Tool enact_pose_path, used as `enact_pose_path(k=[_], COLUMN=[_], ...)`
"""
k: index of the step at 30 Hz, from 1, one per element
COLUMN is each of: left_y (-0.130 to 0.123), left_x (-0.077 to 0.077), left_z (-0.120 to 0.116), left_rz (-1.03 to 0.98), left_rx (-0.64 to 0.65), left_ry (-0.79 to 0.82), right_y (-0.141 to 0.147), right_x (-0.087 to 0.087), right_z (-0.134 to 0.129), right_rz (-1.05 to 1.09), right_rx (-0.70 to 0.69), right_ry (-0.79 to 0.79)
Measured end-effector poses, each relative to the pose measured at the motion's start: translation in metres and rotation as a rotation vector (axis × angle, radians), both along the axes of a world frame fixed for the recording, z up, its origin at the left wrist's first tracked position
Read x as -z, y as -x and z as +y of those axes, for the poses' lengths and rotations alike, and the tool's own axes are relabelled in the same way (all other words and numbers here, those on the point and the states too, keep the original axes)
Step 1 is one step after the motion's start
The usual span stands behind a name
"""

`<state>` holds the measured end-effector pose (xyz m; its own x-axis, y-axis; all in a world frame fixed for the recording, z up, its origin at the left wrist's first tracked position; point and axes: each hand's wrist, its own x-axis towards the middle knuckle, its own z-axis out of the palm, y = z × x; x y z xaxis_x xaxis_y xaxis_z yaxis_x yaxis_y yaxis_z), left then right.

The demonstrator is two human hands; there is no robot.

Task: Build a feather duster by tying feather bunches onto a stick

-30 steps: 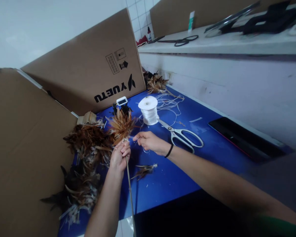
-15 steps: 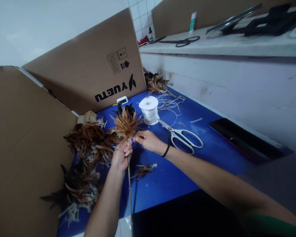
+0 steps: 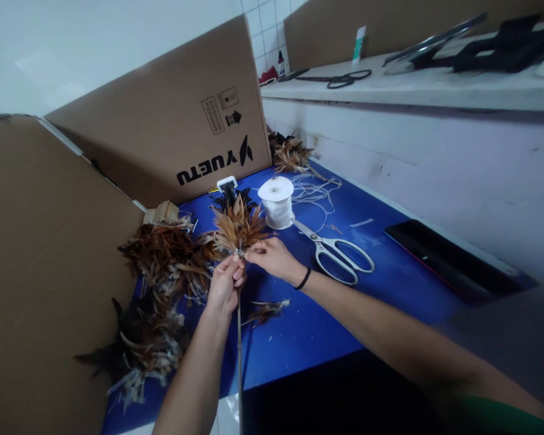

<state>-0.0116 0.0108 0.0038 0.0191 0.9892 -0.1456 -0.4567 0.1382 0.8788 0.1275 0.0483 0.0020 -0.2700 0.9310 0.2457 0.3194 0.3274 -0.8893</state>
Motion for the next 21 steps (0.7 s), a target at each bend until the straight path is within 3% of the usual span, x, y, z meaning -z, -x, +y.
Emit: enact_pose_path(k=[6,21], left_y=[0.0,0.001], left_x=[0.001,-0.003], left_z=[-0.001,-0.002], left_rz=[0.061,0.102], left_rx=[0.012,0.082], left_ry=[-0.014,0.032], right_y=[0.004,0.0], right_x=[0.005,0.015], right_z=[0.0,-0.001], right_rz=[0.093,0.206], right_rx=[0.07,-0.069], right_ry=[0.053,0.086])
